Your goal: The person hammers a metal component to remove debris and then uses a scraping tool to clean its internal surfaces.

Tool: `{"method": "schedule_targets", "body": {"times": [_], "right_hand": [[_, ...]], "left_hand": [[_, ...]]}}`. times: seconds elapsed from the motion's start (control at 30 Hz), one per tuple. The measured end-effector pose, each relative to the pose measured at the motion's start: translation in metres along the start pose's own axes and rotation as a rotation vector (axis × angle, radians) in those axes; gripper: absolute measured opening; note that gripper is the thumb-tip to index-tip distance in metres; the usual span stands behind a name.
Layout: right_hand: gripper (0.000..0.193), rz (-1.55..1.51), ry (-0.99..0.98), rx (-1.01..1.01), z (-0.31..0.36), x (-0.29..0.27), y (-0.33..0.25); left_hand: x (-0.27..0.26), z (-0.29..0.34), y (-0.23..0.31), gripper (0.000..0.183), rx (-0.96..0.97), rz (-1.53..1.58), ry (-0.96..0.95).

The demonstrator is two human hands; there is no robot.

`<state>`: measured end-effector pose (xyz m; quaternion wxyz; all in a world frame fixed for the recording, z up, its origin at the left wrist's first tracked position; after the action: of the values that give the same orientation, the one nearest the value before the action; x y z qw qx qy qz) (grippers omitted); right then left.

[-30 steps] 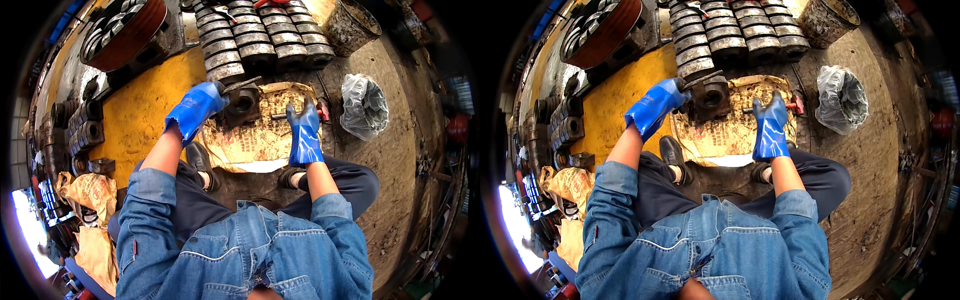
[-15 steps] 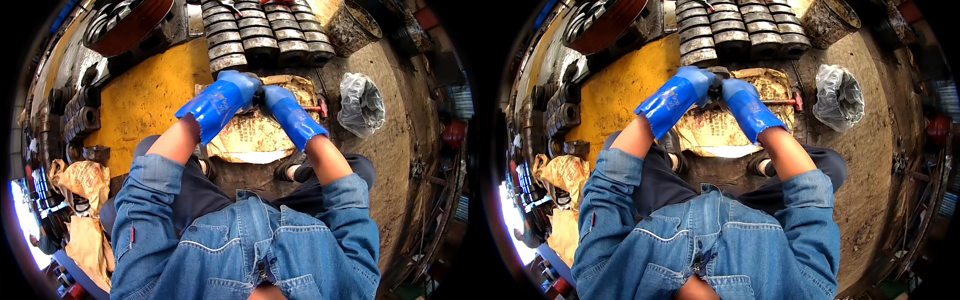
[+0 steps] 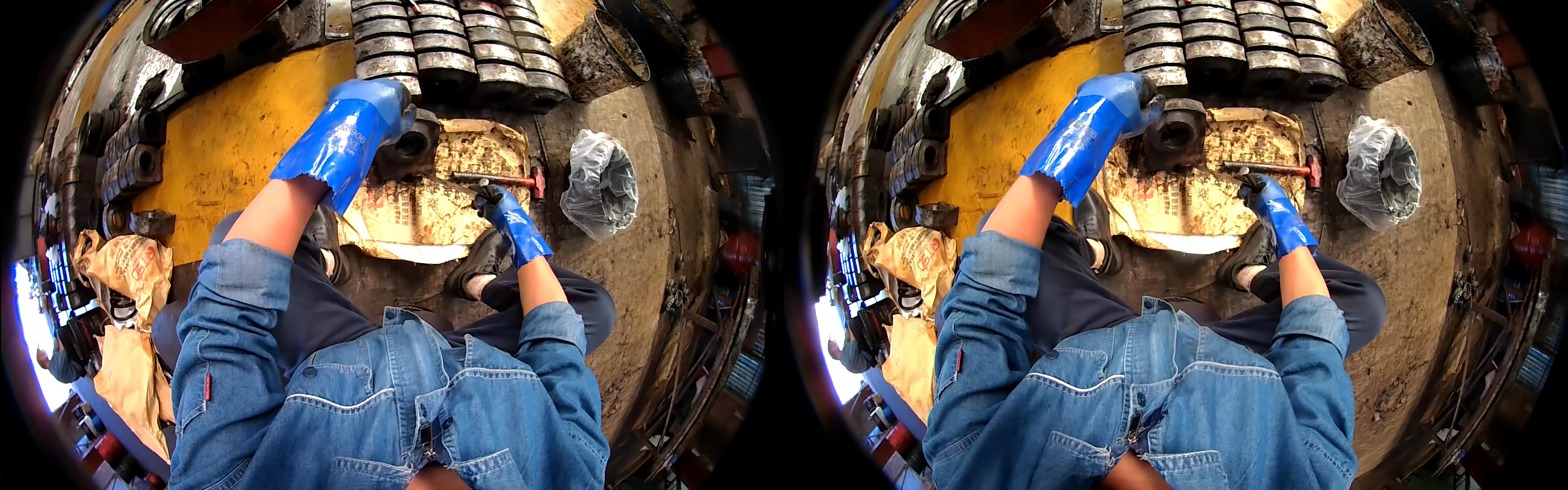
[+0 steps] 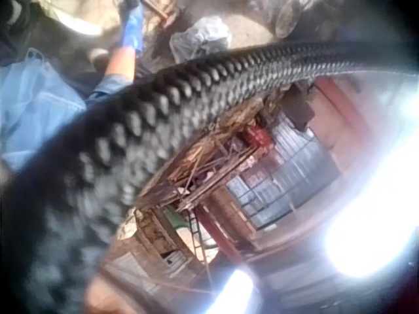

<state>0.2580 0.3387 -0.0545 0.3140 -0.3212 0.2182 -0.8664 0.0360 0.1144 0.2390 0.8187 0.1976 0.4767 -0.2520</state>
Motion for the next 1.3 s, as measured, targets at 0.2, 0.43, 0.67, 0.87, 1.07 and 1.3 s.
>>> {"method": "schedule_targets", "body": {"times": [0.2, 0.43, 0.67, 0.87, 1.07, 1.3], "right_hand": [[0.014, 0.035, 0.089, -0.026, -0.033, -0.045, 0.007], [0.015, 0.377, -0.004, -0.064, -0.024, 0.003, 0.02], [0.02, 0.672, 0.022, -0.158, -0.019, -0.008, 0.034], [0.04, -0.349, 0.143, 0.034, -0.035, -0.074, 0.022], [0.026, 0.038, 0.157, -0.026, -0.05, -0.026, 0.054], [0.015, 0.462, -0.032, -0.064, -0.005, 0.076, 0.068]], "left_hand": [[0.008, -0.006, -0.006, 0.038, -0.021, -0.001, -0.002], [0.018, -0.007, -0.02, 0.04, 0.0, -0.003, -0.007], [0.015, -0.007, -0.015, 0.037, 0.015, 0.029, -0.029], [0.011, -0.001, -0.017, 0.038, -0.003, 0.06, -0.057], [0.02, -0.005, -0.02, 0.037, 0.016, 0.043, -0.025], [0.011, -0.011, -0.015, 0.037, 0.012, 0.11, 0.021]]}}
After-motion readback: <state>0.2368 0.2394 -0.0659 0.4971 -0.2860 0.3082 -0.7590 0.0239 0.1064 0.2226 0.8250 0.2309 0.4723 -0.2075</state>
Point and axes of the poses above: each hand's wrist, its own z-axis away from the middle knuckle, its own x-axis out of the palm, y = z × x, the point moved 5 cm from there along -z, towards the middle knuckle, and after that the axes turned 3 degrees about -y, right-handed, at the moved point
